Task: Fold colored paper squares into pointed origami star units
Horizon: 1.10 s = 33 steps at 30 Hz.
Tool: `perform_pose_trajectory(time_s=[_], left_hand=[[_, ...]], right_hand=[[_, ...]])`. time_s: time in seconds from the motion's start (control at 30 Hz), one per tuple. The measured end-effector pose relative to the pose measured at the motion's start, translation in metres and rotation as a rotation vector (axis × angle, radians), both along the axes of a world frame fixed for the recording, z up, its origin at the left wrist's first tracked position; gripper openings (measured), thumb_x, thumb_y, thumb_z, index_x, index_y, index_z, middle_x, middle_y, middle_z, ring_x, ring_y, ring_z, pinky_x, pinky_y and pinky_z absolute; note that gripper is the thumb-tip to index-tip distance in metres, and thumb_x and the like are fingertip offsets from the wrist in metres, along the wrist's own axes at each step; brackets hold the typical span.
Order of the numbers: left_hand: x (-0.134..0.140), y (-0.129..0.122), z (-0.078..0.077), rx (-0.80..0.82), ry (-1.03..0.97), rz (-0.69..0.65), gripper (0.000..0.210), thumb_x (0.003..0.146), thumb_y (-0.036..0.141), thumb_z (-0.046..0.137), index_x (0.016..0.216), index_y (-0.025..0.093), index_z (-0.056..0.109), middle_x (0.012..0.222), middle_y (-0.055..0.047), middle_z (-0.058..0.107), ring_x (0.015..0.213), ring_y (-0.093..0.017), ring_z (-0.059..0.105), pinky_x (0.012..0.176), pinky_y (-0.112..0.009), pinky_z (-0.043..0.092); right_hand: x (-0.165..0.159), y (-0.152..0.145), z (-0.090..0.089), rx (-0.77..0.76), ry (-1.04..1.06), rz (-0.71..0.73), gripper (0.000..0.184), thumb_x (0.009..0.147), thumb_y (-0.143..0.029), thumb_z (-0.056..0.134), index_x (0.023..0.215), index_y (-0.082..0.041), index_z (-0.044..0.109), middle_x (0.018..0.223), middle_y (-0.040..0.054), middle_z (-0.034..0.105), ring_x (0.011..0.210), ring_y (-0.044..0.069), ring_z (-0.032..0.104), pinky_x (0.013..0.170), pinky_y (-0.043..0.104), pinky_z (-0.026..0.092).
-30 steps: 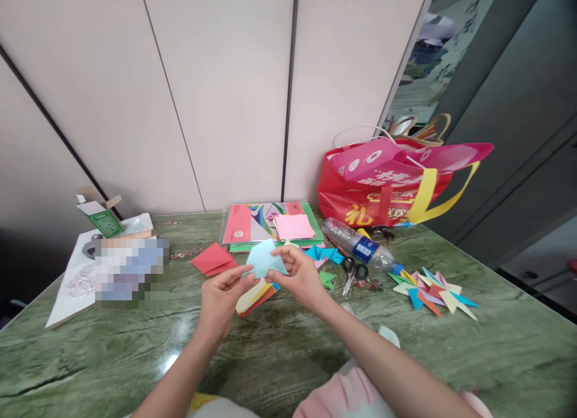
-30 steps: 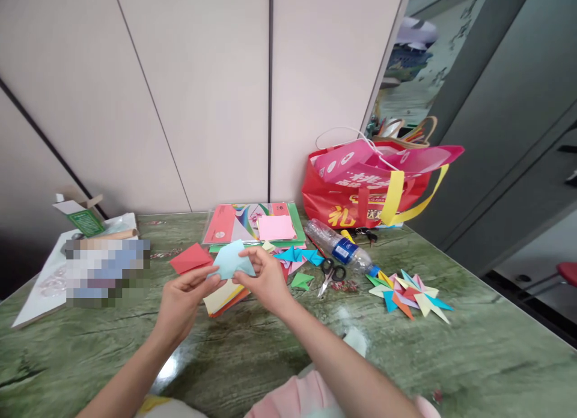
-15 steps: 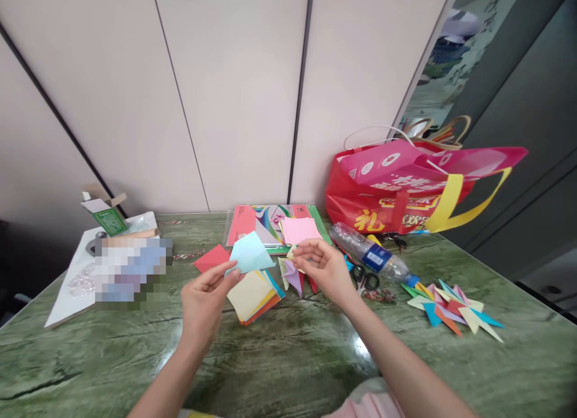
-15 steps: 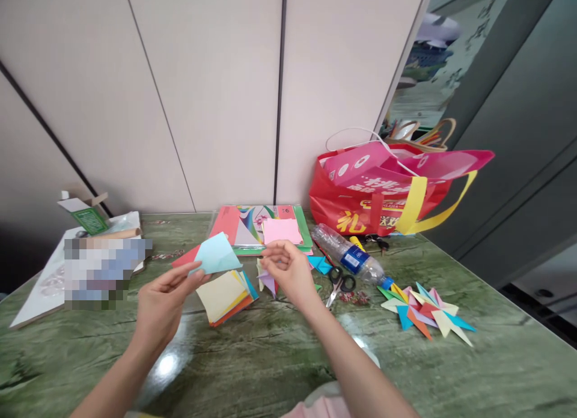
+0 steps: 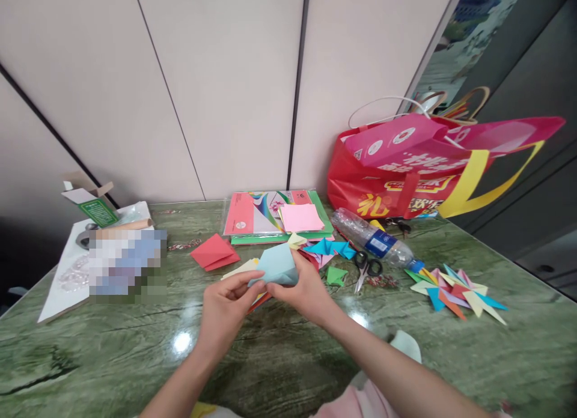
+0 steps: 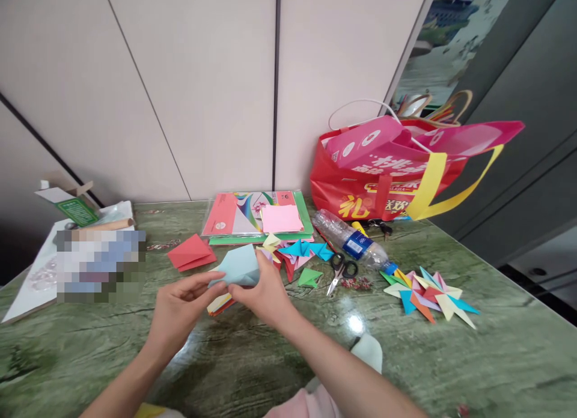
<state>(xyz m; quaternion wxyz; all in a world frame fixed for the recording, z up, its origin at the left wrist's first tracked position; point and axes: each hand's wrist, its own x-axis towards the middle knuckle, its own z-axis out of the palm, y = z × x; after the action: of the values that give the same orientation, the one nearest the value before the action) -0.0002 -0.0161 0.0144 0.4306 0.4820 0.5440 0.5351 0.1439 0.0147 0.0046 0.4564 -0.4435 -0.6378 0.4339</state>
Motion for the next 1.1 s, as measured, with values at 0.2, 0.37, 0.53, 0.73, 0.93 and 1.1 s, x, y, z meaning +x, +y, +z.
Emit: perform_pose_trajectory(time_s=[0.2,0.37,0.53,0.73,0.93,1.1], left_hand=[[-0.001,0.0,0.003,0.0,0.017,0.059,0.02,0.055,0.024,0.075,0.074,0.017,0.073,0.073,-0.004,0.074,0.065,-0.02,0.067,0.056,-0.024,0.054],[-0.009,0.004,0.004,0.023,-0.095,0.082,0.024,0.056,0.025,0.076,0.078,0.016,0.072,0.072,-0.004,0.074,0.069,-0.021,0.068,0.064,-0.026,0.055],[-0.017,0.01,0.004,0.032,-0.192,0.111,0.031,0.054,0.022,0.077,0.083,0.015,0.071,0.076,-0.005,0.074,0.07,-0.022,0.069,0.07,-0.031,0.056],[-0.013,0.011,0.0,-0.058,-0.181,-0.026,0.043,0.054,0.019,0.075,0.096,0.014,0.065,0.082,-0.005,0.073,0.072,-0.019,0.068,0.068,-0.029,0.057],[-0.005,0.008,-0.003,-0.256,-0.13,-0.289,0.05,0.054,0.016,0.073,0.103,0.015,0.062,0.073,-0.004,0.073,0.062,-0.018,0.067,0.059,-0.027,0.055],[-0.004,0.007,-0.002,-0.284,-0.151,-0.318,0.05,0.055,0.022,0.074,0.102,0.014,0.061,0.074,-0.005,0.073,0.067,-0.02,0.067,0.063,-0.032,0.055]], right_hand=[[0.004,0.005,-0.005,-0.139,0.115,0.096,0.041,0.062,-0.015,0.06,0.101,-0.016,0.049,0.07,0.0,0.065,0.058,0.014,0.059,0.051,0.023,0.046],[0.015,0.015,-0.002,-0.171,0.175,0.062,0.036,0.059,-0.015,0.063,0.093,-0.016,0.05,0.057,-0.0037,0.062,0.052,0.013,0.059,0.053,0.025,0.048],[0.029,0.027,0.0,-0.188,0.293,-0.039,0.036,0.058,-0.023,0.068,0.089,-0.017,0.051,0.061,-0.0012,0.065,0.06,0.016,0.063,0.062,0.031,0.052],[0.022,0.028,-0.008,-0.15,0.306,-0.075,0.03,0.067,-0.038,0.063,0.087,-0.016,0.055,0.082,0.0054,0.066,0.072,0.017,0.064,0.065,0.032,0.052],[0.011,0.017,-0.013,-0.081,0.096,0.107,0.024,0.071,-0.03,0.061,0.091,-0.016,0.059,0.084,0.0057,0.068,0.078,0.017,0.063,0.072,0.032,0.049],[0.011,0.013,-0.012,-0.031,-0.038,0.199,0.023,0.07,-0.02,0.06,0.092,-0.015,0.062,0.077,0.0037,0.068,0.072,0.016,0.062,0.065,0.027,0.046]])
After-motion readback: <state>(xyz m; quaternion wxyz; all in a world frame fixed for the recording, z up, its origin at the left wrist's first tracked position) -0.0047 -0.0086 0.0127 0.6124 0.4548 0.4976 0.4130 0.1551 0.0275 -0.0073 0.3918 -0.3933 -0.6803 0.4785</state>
